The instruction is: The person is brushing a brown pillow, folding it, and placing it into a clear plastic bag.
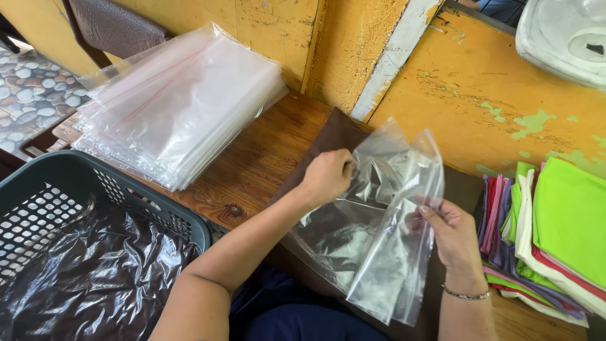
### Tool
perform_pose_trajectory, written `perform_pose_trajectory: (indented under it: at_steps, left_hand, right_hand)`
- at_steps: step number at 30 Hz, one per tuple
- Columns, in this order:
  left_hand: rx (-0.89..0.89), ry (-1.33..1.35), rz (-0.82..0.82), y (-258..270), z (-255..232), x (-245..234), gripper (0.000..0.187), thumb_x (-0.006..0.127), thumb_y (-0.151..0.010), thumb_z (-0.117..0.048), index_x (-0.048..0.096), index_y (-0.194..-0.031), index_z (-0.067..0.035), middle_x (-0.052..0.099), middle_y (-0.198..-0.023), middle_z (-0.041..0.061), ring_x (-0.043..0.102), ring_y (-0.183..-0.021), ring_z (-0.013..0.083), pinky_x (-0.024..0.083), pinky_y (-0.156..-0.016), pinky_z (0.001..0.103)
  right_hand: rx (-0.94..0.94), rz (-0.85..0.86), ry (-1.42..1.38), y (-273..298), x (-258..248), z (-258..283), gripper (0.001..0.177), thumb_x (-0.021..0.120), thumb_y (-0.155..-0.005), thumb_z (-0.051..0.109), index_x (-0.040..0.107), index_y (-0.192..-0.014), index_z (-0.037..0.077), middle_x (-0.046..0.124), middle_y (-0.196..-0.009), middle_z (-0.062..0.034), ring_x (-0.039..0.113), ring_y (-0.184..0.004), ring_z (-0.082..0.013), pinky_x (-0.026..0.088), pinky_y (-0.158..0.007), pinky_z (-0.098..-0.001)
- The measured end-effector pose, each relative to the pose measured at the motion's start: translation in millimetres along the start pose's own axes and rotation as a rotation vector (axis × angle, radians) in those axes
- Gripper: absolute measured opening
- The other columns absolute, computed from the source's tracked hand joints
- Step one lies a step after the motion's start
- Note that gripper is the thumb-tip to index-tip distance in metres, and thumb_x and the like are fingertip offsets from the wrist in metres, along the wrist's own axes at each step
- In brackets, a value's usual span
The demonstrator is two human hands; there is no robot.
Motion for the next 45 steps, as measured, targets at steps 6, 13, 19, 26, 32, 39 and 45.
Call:
perform_pose_trajectory:
  at_steps: [6,13,19,26,32,39,45]
  left_hand:
    - [-0.335,-0.321,-0.062,-18.7,13.4,-95.4,0.016,0.050,-0.099,-0.003,0.062,-0.107,-0.011,0.066,-0.090,0.003,0.063,-0.074,0.0167,0.050,-0.059,0.030]
    - [-0.173,-0.720,-0.412,-21.5,-9.5,-148.2,0.047,0.080,-0.085,-0.021,0.060,-0.122,0.000,0.054,-0.115,0.016,0.059,-0.111,0.0427,0.050,-0.091,0.048]
    - [0.255,-0.492,0.297,54.6,-79.3,-11.2,0.077,0.058,-0.091,-0.059,0.048,-0.148,-0.008,0.046,-0.148,0.025,0.040,-0.140,0.0549,0.031,-0.107,0.075]
    - [0.232,-0.682,0.625,65.1,-2.2,16.7,0.111,0.051,-0.087,-0.075,0.019,-0.160,0.002,0.015,-0.169,0.025,0.006,-0.155,0.0497,-0.002,-0.119,0.073]
    - [0.486,-0.640,0.146,25.3,30.0,10.5,0.035,0.078,-0.078,-0.041,0.071,-0.102,-0.016,0.061,-0.105,0.005,0.062,-0.104,0.0372,0.046,-0.085,0.052]
    - [0.886,-0.731,-0.618,53.1,-81.0,-122.8,0.017,0.064,-0.090,-0.009,0.057,-0.075,-0.011,0.048,-0.084,0.008,0.056,-0.080,0.0308,0.049,-0.085,0.043]
    - [0.471,-0.892,-0.454,31.3,-49.8,-139.5,0.032,0.069,-0.093,-0.030,0.060,-0.115,-0.008,0.049,-0.125,0.020,0.038,-0.127,0.0443,0.020,-0.115,0.067]
  right_hand:
    - [0.186,-0.236,0.157,-21.8,-85.5,-28.2,0.010,0.062,-0.105,0.000,0.068,-0.108,-0.008,0.068,-0.082,-0.0209,0.067,-0.063,-0.0305,0.062,-0.059,-0.0406]
    - [0.057,-0.187,0.486,-32.5,-105.8,-92.4,0.019,0.072,-0.099,0.020,0.077,-0.093,0.003,0.058,-0.054,-0.0156,0.054,-0.035,-0.0232,0.041,-0.030,-0.0308]
    - [0.083,-0.060,0.390,-25.0,-54.8,-39.3,0.020,0.063,-0.099,0.007,0.071,-0.086,-0.005,0.053,-0.054,-0.0130,0.057,-0.040,-0.0212,0.042,-0.029,-0.0268]
    - [-0.035,-0.232,0.462,-26.4,-98.2,-20.6,0.019,0.068,-0.106,0.013,0.071,-0.092,0.001,0.061,-0.063,-0.0144,0.056,-0.044,-0.0190,0.043,-0.032,-0.0281]
    - [0.052,-0.139,0.794,-35.1,-95.5,-55.6,0.026,0.070,-0.100,0.021,0.076,-0.080,0.005,0.063,-0.051,-0.0121,0.063,-0.051,-0.0238,0.049,-0.049,-0.0377]
    - [-0.145,-0.113,0.713,-20.1,-19.5,7.7,0.020,0.067,-0.102,0.019,0.077,-0.095,0.004,0.062,-0.052,-0.0121,0.064,-0.055,-0.0232,0.049,-0.056,-0.0355]
    - [-0.089,-0.022,0.458,-42.0,29.1,0.6,0.020,0.067,-0.102,0.017,0.074,-0.092,0.001,0.064,-0.056,-0.0173,0.065,-0.047,-0.0218,0.047,-0.038,-0.0278]
Point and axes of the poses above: each hand's wrist, its own y-axis away from the middle knuckle, its own x-axis out of the palm, z = x × y, the point moved 8 cm from there along -y, towards the middle knuckle
